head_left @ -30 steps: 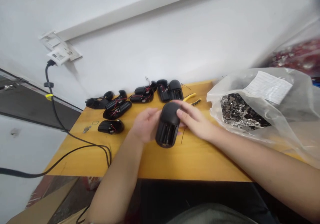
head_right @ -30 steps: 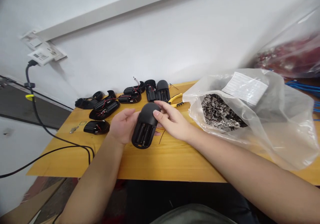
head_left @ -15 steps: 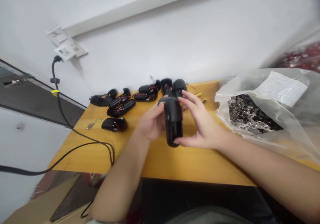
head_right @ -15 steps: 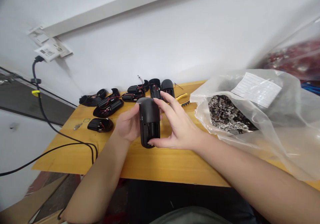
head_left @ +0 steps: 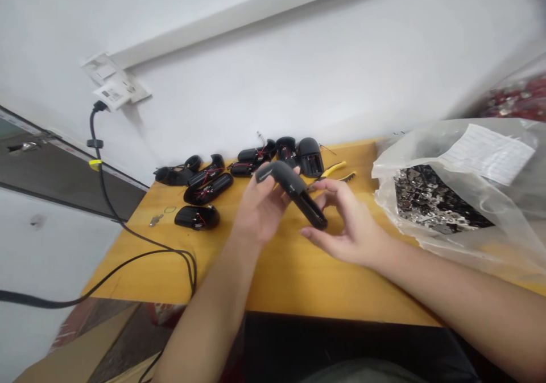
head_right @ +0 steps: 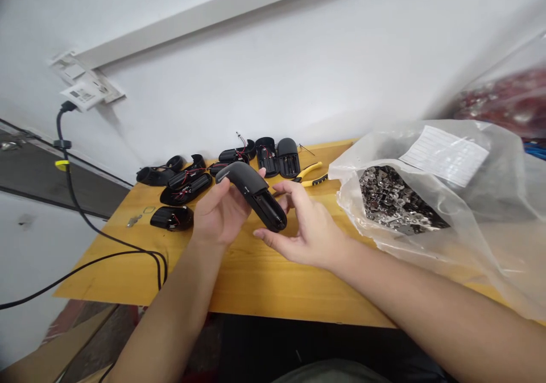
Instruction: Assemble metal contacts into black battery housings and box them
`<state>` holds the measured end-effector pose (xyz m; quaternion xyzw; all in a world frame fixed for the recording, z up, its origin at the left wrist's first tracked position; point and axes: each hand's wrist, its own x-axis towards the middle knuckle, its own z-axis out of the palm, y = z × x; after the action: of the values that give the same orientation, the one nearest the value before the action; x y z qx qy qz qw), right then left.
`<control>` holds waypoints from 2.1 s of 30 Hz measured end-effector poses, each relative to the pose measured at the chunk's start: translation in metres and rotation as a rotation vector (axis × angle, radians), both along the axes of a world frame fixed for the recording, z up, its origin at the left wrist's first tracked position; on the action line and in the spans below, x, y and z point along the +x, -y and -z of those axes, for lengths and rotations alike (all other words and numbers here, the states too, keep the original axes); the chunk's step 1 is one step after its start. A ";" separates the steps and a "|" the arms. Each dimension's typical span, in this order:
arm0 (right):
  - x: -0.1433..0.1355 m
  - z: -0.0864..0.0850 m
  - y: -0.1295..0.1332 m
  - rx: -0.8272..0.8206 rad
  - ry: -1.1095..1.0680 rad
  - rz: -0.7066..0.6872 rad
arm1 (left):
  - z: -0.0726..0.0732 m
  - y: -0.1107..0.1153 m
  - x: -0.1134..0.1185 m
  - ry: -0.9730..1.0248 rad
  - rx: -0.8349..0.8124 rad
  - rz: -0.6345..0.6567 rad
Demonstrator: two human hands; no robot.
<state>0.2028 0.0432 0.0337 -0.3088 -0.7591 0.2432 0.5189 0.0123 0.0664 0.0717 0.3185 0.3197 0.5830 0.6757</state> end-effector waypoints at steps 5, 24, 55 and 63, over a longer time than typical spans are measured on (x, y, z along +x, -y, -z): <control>0.011 -0.013 -0.003 0.256 0.078 0.097 | 0.004 -0.001 -0.005 -0.144 0.124 0.006; 0.018 -0.027 0.010 0.373 0.137 0.000 | 0.006 0.012 -0.004 -0.831 0.760 0.364; -0.002 -0.020 0.024 -0.377 -0.455 -0.317 | 0.019 0.016 0.005 -0.063 -0.026 0.665; 0.002 -0.014 0.026 -0.297 -0.395 -0.316 | 0.016 0.019 0.003 -0.083 -0.048 0.666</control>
<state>0.2050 0.0173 0.0482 -0.2061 -0.6383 0.4848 0.5613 0.0155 0.0470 0.0557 0.4127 0.2391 0.3089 0.8228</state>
